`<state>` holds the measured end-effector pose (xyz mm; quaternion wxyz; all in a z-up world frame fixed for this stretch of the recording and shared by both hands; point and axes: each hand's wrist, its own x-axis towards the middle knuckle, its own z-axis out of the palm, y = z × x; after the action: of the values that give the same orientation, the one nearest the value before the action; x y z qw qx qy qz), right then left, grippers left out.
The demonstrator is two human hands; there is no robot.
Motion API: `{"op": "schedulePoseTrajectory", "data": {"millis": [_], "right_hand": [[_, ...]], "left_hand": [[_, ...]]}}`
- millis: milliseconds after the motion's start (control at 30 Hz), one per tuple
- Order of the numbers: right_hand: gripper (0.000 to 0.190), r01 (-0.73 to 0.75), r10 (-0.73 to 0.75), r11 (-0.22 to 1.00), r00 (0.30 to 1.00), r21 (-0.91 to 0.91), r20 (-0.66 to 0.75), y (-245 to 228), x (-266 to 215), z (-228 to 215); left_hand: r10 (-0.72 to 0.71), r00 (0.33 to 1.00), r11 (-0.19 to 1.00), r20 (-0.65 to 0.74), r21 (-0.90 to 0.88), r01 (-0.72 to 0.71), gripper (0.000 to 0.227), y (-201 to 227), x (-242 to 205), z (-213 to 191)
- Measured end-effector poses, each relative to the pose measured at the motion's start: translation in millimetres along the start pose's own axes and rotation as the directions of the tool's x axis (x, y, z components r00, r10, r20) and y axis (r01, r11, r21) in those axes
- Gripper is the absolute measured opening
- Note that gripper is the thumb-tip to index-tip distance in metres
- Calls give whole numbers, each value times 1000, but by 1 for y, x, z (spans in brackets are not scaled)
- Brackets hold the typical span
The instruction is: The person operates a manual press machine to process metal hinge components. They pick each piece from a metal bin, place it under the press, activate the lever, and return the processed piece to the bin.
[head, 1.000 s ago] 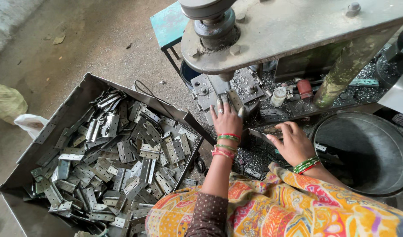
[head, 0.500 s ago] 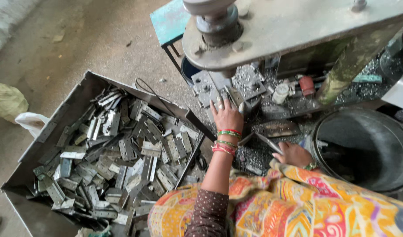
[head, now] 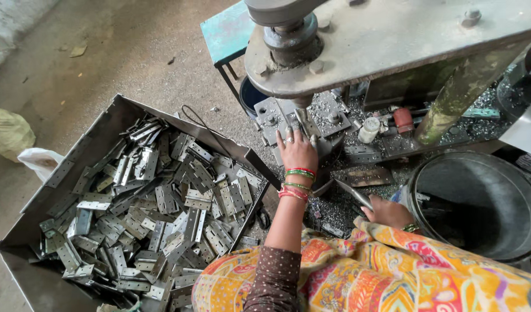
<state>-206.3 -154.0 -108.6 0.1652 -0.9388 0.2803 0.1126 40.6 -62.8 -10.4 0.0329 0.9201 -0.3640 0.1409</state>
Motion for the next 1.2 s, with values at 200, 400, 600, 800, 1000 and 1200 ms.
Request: {"op": "schedulePoseTrajectory", "data": {"millis": [200, 400, 600, 800, 1000, 1200], "right_hand": [[46, 35, -36, 999, 998, 23, 48, -1, 21, -30], [46, 106, -105, 993, 994, 44, -22, 16, 21, 11], [47, 68, -73, 990, 997, 128, 40, 25, 21, 36], [48, 54, -54, 999, 999, 7, 9, 8, 25, -18], [47, 48, -47, 999, 998, 25, -40, 31, 16, 38], [53, 20, -20, 1000, 1000, -24, 9, 41, 22, 26]], "left_hand": [[15, 993, 992, -119, -126, -30, 35, -3, 10, 3], [-24, 997, 1000, 69, 13, 23, 31, -6, 19, 1], [19, 998, 998, -52, -59, -22, 32, -9, -5, 13], [-15, 1000, 998, -18, -54, 14, 30, -10, 13, 16], [8, 986, 998, 168, -58, 2, 28, -14, 16, -4], [-88, 908, 911, -410, -403, -94, 29, -45, -60, 5]]}}
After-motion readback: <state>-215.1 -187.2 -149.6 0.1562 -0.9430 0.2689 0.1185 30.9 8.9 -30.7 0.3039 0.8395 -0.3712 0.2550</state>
